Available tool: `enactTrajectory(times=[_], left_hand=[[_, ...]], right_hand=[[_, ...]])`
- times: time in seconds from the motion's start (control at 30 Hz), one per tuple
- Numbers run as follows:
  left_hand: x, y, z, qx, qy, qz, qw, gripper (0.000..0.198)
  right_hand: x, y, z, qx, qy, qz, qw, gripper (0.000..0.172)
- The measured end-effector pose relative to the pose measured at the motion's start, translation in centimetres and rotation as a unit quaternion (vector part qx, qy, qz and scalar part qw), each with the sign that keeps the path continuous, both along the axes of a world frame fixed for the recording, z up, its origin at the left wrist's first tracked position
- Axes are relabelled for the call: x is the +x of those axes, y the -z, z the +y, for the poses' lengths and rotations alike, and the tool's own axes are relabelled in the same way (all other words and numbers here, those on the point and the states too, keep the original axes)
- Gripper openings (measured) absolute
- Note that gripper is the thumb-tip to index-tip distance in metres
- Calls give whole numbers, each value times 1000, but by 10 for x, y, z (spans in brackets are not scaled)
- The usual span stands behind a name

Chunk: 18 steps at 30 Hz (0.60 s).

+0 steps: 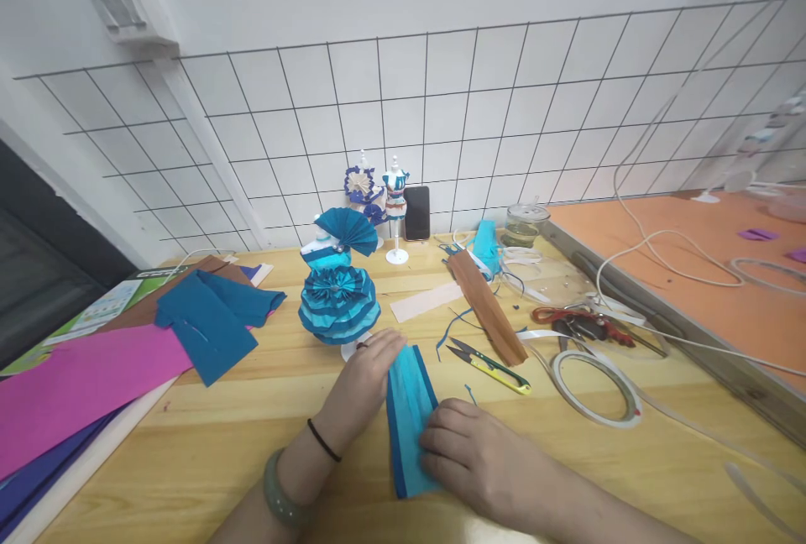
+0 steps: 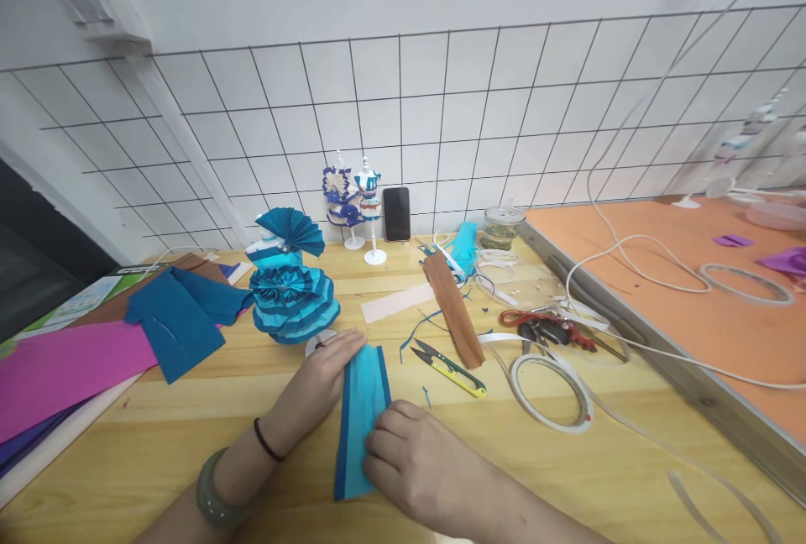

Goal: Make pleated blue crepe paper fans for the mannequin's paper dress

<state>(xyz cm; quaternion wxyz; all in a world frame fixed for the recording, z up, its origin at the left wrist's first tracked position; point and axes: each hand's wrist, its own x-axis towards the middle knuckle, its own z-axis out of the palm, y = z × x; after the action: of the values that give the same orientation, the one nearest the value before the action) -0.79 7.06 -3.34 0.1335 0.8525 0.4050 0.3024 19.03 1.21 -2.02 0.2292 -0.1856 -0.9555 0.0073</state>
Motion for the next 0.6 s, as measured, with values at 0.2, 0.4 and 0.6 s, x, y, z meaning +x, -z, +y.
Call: enactTrajectory(times=[0.2, 0.4, 0.6], left_hand=[[11, -29, -20, -208, 61, -165, 962, 32], [18, -37, -28, -526, 178, -296, 777, 72], [20, -23, -23, -562, 174, -284, 757, 53]], right_hand=[[9, -15, -5, -93, -16, 227, 969, 19], [18, -12, 14, -394, 284, 452, 748, 14], [22, 7, 39, -570, 242, 497, 608, 27]])
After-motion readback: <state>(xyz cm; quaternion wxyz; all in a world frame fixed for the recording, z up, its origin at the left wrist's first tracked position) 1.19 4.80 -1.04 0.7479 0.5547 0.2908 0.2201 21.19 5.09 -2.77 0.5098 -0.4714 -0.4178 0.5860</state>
